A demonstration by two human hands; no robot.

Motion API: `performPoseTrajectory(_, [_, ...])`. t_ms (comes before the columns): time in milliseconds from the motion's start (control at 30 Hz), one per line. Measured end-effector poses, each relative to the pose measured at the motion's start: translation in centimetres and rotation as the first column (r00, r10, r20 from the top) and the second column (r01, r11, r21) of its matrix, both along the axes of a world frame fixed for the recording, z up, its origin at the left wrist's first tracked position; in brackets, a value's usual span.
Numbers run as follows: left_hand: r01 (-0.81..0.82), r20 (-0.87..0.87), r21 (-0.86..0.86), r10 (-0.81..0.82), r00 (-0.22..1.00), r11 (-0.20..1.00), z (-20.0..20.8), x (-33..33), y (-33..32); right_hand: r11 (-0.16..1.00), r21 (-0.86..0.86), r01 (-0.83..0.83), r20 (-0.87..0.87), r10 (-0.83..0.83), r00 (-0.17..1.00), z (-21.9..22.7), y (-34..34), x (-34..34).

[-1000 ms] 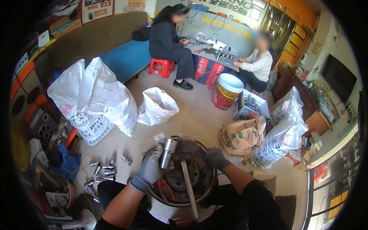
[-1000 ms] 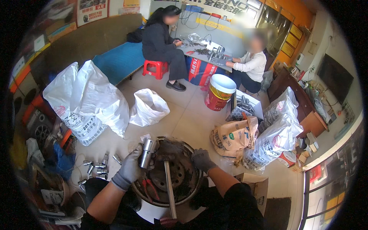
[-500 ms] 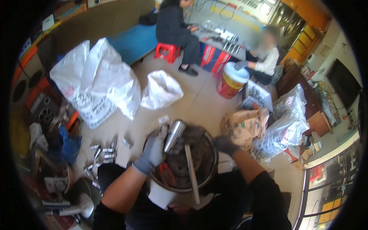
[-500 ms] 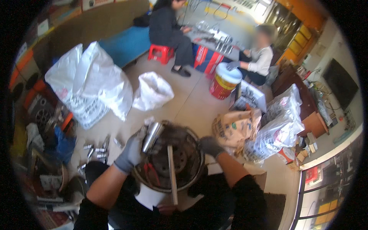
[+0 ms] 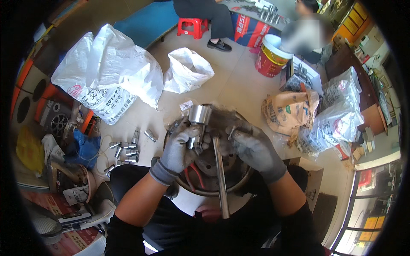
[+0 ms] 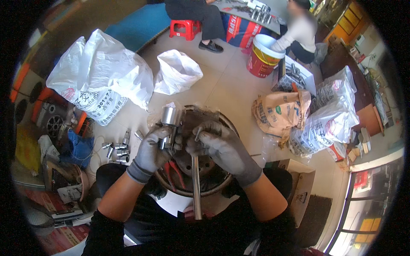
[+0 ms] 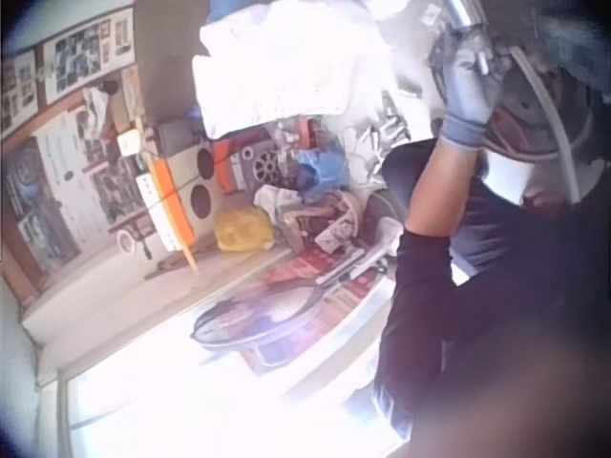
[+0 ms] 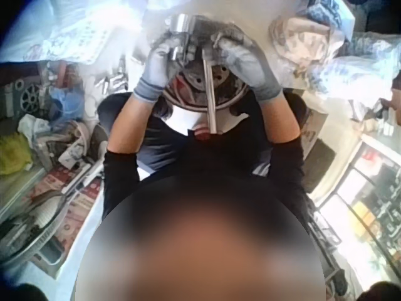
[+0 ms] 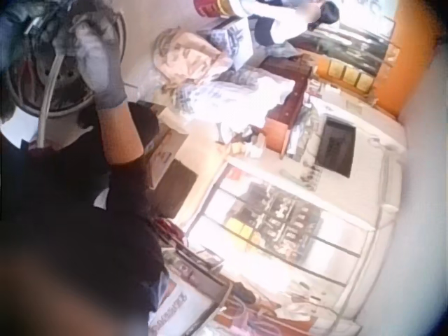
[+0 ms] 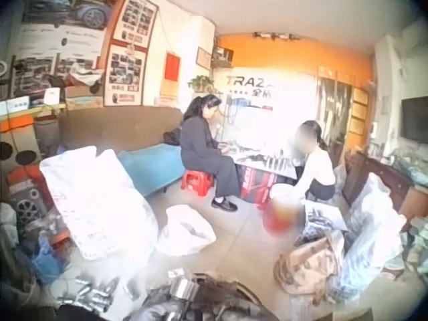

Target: The person sits on the floor and uses a hammer to shape small cylindrical metal parts. They repeatedly pick up a part, place it on a metal base, and strike it with the hammer to deform its shape. The person handles the parts one at a time, rotating them to work on different sides.

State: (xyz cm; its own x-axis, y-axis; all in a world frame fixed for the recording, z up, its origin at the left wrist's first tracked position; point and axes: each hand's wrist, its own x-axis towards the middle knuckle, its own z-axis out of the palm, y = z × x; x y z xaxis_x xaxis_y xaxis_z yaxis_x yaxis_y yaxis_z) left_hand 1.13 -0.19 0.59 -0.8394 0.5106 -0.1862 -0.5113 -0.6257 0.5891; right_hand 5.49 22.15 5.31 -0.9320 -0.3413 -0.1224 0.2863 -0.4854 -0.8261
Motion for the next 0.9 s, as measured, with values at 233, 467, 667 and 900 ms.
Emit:
performPoseTrajectory(233, [-0.037, -0.106, -0.086, 0.028, 0.994, 0.996, 0.6, 1.0, 2.1, 0.998, 0.029, 0.053, -0.014, -0.052, 0.999, -0.3, 0.6, -0.5])
performPoseTrajectory(467, [0.066, -0.049, -0.014, -0.067, 0.997, 0.998, 0.5, 1.0, 2.1, 0.976, 0.188, 0.112, 0.09, -0.131, 0.987, -0.5, 1.2, 0.0])
performPoseTrajectory(667, [0.087, -0.004, 0.074, -0.087, 0.996, 0.993, -0.1, 1.4, 1.6, 0.922, 0.331, 0.202, -0.041, -0.2, 0.979, 0.2, 0.0, 0.8])
performPoseTrajectory(900, [0.021, -0.211, -0.056, -0.032, 0.977, 0.998, 0.8, 2.2, 2.5, 0.791, 0.53, 0.304, -0.324, -0.142, 0.935, 0.1, -1.1, 1.4])
